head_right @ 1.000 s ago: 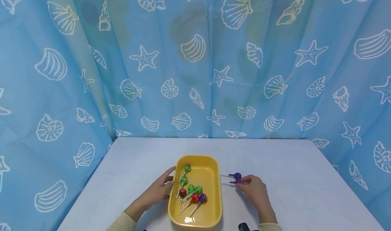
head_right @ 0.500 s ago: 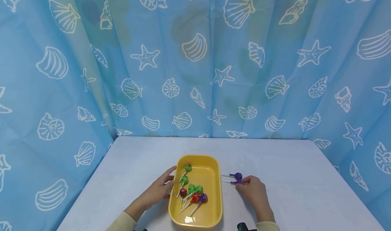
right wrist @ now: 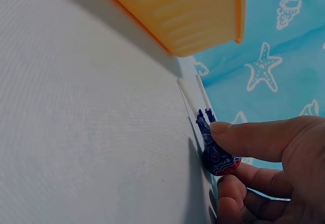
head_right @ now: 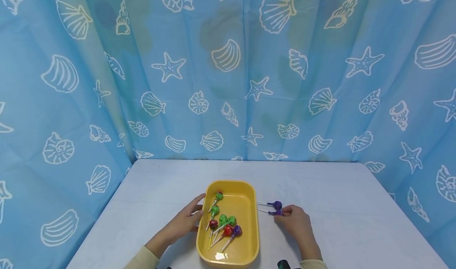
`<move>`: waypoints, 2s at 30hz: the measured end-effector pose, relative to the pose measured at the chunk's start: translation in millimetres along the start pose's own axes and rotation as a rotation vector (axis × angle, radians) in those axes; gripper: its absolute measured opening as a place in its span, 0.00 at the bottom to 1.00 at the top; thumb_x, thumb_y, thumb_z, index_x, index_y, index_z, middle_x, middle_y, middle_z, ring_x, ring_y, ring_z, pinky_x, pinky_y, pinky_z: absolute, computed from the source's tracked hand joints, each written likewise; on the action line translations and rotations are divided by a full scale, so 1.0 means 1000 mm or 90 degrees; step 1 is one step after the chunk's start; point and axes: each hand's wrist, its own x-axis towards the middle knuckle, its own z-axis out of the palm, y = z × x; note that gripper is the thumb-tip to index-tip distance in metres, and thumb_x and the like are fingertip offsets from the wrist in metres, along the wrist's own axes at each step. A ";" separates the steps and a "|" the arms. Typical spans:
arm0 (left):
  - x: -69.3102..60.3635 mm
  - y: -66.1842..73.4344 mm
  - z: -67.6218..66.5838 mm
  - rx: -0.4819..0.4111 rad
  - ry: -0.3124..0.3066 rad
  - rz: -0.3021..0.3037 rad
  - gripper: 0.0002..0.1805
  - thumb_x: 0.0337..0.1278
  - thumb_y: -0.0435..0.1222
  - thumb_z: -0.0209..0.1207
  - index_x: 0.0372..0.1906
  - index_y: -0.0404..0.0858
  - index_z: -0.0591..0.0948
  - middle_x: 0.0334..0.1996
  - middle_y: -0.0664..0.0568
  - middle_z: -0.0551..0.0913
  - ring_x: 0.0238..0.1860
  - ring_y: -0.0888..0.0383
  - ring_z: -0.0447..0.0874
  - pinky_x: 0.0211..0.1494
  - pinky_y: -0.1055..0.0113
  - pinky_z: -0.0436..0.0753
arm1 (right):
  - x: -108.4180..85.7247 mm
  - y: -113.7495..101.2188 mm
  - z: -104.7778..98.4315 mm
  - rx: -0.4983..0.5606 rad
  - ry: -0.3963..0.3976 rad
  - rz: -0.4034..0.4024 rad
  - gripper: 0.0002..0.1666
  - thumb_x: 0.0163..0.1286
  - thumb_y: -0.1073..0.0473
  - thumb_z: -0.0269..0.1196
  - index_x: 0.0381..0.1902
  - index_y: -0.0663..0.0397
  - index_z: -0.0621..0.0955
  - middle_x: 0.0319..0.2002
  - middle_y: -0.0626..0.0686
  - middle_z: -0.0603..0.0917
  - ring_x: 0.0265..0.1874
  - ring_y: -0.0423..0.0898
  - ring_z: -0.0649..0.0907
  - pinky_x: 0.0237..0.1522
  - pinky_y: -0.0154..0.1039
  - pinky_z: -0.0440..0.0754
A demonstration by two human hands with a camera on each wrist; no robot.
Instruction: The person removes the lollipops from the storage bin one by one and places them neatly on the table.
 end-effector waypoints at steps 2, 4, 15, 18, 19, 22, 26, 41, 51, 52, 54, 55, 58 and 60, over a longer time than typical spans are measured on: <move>0.000 0.000 0.000 0.001 0.002 -0.002 0.33 0.76 0.35 0.49 0.81 0.44 0.55 0.68 0.31 0.68 0.59 0.37 0.79 0.45 0.54 0.90 | -0.001 -0.001 -0.002 -0.001 0.000 0.000 0.27 0.59 0.54 0.75 0.46 0.71 0.81 0.34 0.57 0.84 0.35 0.51 0.81 0.42 0.50 0.86; 0.000 0.001 0.000 0.004 0.003 -0.004 0.33 0.77 0.35 0.49 0.81 0.45 0.55 0.68 0.32 0.68 0.59 0.37 0.79 0.45 0.54 0.90 | -0.002 -0.002 -0.006 -0.003 0.002 -0.003 0.27 0.60 0.53 0.75 0.47 0.70 0.81 0.35 0.57 0.84 0.36 0.52 0.81 0.41 0.49 0.86; 0.001 0.003 -0.002 0.017 0.004 -0.005 0.34 0.77 0.37 0.49 0.82 0.46 0.55 0.69 0.32 0.68 0.59 0.37 0.79 0.46 0.53 0.90 | -0.009 -0.022 -0.020 0.010 0.022 -0.019 0.30 0.62 0.52 0.73 0.52 0.69 0.80 0.38 0.58 0.83 0.36 0.52 0.79 0.36 0.43 0.86; 0.000 0.004 -0.002 0.016 0.000 0.002 0.34 0.77 0.37 0.49 0.82 0.45 0.55 0.69 0.32 0.68 0.59 0.38 0.79 0.46 0.53 0.90 | -0.013 -0.028 -0.024 0.009 0.024 -0.044 0.30 0.63 0.51 0.73 0.53 0.69 0.80 0.38 0.57 0.84 0.37 0.52 0.79 0.38 0.45 0.87; -0.001 0.004 -0.002 0.017 -0.001 0.004 0.34 0.77 0.37 0.49 0.82 0.45 0.55 0.69 0.32 0.68 0.59 0.38 0.79 0.46 0.53 0.90 | -0.014 -0.030 -0.025 0.011 0.023 -0.050 0.30 0.63 0.51 0.72 0.53 0.69 0.80 0.38 0.57 0.84 0.37 0.52 0.80 0.39 0.46 0.87; -0.001 0.005 -0.002 0.017 -0.003 0.008 0.33 0.77 0.36 0.48 0.81 0.44 0.55 0.69 0.32 0.68 0.59 0.37 0.79 0.46 0.53 0.90 | -0.016 -0.033 -0.027 0.013 0.024 -0.068 0.30 0.64 0.50 0.72 0.53 0.69 0.80 0.39 0.56 0.84 0.38 0.51 0.81 0.40 0.47 0.87; -0.001 0.005 -0.001 0.013 -0.004 0.013 0.33 0.77 0.36 0.48 0.82 0.44 0.55 0.69 0.31 0.67 0.60 0.36 0.78 0.46 0.54 0.90 | -0.017 -0.036 -0.026 0.023 0.028 -0.087 0.29 0.63 0.51 0.72 0.53 0.69 0.81 0.38 0.54 0.85 0.38 0.50 0.82 0.40 0.46 0.88; 0.001 0.001 -0.001 0.005 -0.003 0.010 0.33 0.77 0.36 0.48 0.81 0.44 0.55 0.68 0.31 0.68 0.59 0.38 0.79 0.46 0.53 0.90 | -0.022 -0.059 -0.020 0.043 0.020 -0.109 0.29 0.63 0.53 0.73 0.56 0.66 0.81 0.45 0.57 0.86 0.46 0.56 0.85 0.50 0.53 0.87; -0.001 0.001 0.000 0.007 0.001 0.001 0.33 0.77 0.36 0.49 0.81 0.44 0.55 0.68 0.31 0.69 0.58 0.38 0.79 0.45 0.53 0.90 | -0.024 -0.072 -0.015 0.063 0.008 -0.128 0.29 0.64 0.53 0.73 0.56 0.65 0.82 0.45 0.55 0.86 0.45 0.54 0.85 0.47 0.50 0.89; -0.001 0.001 0.000 0.007 0.001 0.002 0.33 0.77 0.36 0.49 0.81 0.44 0.55 0.68 0.31 0.69 0.58 0.38 0.79 0.45 0.53 0.90 | -0.024 -0.074 -0.014 0.063 0.007 -0.132 0.28 0.64 0.53 0.73 0.56 0.65 0.82 0.45 0.55 0.86 0.45 0.53 0.85 0.47 0.49 0.89; -0.001 0.002 0.000 0.011 0.002 0.002 0.33 0.77 0.36 0.49 0.81 0.44 0.55 0.68 0.31 0.69 0.58 0.38 0.79 0.45 0.53 0.90 | -0.024 -0.078 -0.014 0.062 0.007 -0.145 0.27 0.64 0.54 0.73 0.56 0.65 0.82 0.44 0.55 0.86 0.45 0.53 0.85 0.47 0.49 0.89; -0.001 0.002 0.000 0.011 0.002 0.000 0.33 0.77 0.35 0.48 0.81 0.44 0.55 0.68 0.31 0.69 0.59 0.38 0.79 0.45 0.53 0.90 | -0.024 -0.079 -0.013 0.063 0.007 -0.153 0.26 0.65 0.54 0.73 0.56 0.65 0.82 0.44 0.55 0.86 0.45 0.53 0.85 0.47 0.49 0.89; -0.001 0.003 -0.001 0.008 0.002 -0.002 0.33 0.77 0.35 0.47 0.81 0.43 0.55 0.68 0.31 0.69 0.59 0.37 0.79 0.46 0.53 0.90 | -0.024 -0.086 -0.013 0.071 0.007 -0.181 0.25 0.65 0.56 0.72 0.55 0.65 0.82 0.44 0.55 0.86 0.44 0.52 0.85 0.48 0.50 0.88; 0.000 0.003 -0.001 0.002 -0.001 -0.004 0.33 0.77 0.35 0.47 0.81 0.43 0.55 0.68 0.31 0.68 0.60 0.37 0.79 0.46 0.54 0.90 | -0.024 -0.090 -0.012 0.080 0.005 -0.190 0.25 0.65 0.56 0.72 0.55 0.65 0.82 0.44 0.55 0.86 0.44 0.52 0.85 0.48 0.50 0.88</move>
